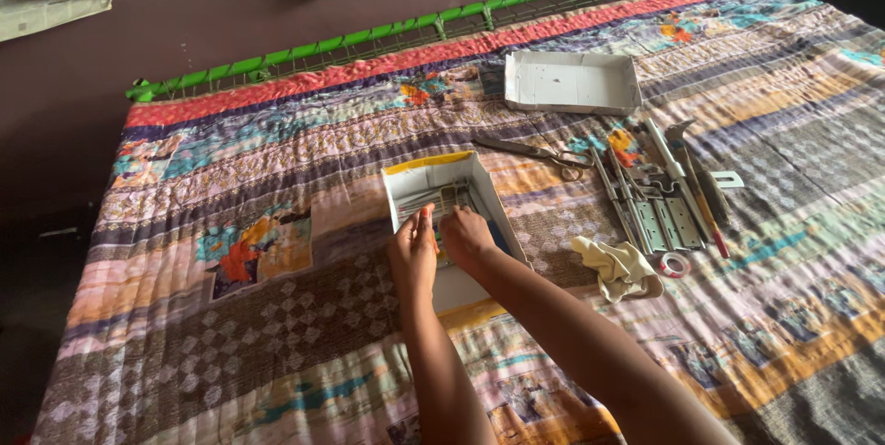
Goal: The person wipes several metal hardware pieces with a cloth and places them into a small open box on a patterned bedspread. Other tools like scissors and a metal tray remain on the bed nearby.
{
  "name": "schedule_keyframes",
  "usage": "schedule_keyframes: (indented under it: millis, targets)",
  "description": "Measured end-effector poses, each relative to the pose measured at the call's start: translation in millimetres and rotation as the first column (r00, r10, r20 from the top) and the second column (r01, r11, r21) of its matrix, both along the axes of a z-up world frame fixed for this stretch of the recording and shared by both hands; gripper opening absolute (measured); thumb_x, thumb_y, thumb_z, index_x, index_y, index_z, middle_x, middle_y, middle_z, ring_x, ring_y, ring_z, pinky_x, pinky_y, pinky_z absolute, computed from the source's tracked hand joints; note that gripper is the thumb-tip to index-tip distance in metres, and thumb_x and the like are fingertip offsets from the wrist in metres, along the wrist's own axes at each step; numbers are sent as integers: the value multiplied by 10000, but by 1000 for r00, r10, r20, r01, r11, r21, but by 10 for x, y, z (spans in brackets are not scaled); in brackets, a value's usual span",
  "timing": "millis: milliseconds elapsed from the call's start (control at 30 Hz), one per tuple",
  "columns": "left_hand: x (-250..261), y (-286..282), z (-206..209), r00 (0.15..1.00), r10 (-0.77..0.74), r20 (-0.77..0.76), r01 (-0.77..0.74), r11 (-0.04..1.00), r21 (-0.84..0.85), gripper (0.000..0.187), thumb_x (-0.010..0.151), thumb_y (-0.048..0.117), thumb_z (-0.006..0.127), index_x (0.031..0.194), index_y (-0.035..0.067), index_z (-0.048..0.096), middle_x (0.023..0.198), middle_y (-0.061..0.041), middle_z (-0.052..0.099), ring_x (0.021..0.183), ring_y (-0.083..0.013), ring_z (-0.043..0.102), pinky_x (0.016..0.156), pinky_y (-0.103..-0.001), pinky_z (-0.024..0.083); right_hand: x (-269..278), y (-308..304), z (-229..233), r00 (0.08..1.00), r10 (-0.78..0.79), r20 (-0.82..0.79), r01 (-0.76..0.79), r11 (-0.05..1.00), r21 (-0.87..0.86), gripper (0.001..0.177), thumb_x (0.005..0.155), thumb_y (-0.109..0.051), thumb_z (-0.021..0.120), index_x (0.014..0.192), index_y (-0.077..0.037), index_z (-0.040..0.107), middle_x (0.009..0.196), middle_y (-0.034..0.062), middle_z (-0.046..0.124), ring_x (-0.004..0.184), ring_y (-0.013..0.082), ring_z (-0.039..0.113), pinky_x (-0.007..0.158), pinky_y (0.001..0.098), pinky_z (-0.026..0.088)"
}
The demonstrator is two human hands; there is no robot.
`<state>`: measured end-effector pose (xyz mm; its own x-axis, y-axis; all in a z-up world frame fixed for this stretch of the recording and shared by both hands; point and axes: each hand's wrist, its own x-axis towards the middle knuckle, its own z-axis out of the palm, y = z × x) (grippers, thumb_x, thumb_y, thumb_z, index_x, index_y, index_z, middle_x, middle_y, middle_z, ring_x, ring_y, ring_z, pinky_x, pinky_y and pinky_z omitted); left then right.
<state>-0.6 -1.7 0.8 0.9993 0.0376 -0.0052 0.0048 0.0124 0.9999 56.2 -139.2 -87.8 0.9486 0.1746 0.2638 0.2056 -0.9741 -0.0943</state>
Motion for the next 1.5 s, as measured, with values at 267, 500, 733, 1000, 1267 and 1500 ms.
schedule_keyframes:
  millis: [267,500,733,1000,1267,1500]
  targets:
    - [8,-93,-17,996,-19,83,26,997,-78,356,1038,358,591,1203,101,774,622,61,473,550,-28,429,503,-235,359,-158,-104,336,998,-67,-15,68,967,245,229,881,-238,704,847,-13,726,960,204,713,883,387,706,765,489,579]
    - [-74,-233,81,970,53,235,-89,985,149,346,1029,366,618,1191,100,770,862,33,748,713,-27,628,656,-245,498,-890,-479,960,969,-124,212,16,893,449,161,821,-209,714,953,-118,718,905,104,747,788,317,724,691,459,585]
    - [-186,-383,207,942,-42,333,-33,976,217,320,1066,325,623,1233,90,761,923,-38,717,788,-60,620,697,-265,499,-1406,-1476,842,978,-196,73,174,956,235,258,981,-366,689,1123,-153,657,1084,53,724,948,243,718,770,408,597]
    - [-516,-731,571,925,-251,286,113,899,423,357,1033,352,554,1258,126,715,641,-30,686,434,-90,487,400,-222,369,-1875,-2271,649,893,-133,-430,175,983,60,710,810,-533,701,1473,-360,514,1450,21,558,1252,224,579,1075,444,498]
    - [-908,-1375,577,647,-356,674,-127,822,556,265,1010,229,669,1176,30,724,843,-85,727,732,-190,660,718,-325,548,-1705,-2539,505,880,-40,-474,189,943,272,494,859,-397,745,1330,-269,669,1328,40,681,1101,265,693,902,434,625]
    - [-1231,-1944,265,626,-647,435,68,601,796,374,964,245,721,1256,14,679,1065,-160,714,901,-252,664,872,-420,522,-1438,-3025,463,905,-311,-292,422,750,509,332,929,-364,700,1227,-224,742,1167,18,747,903,212,748,798,380,632]
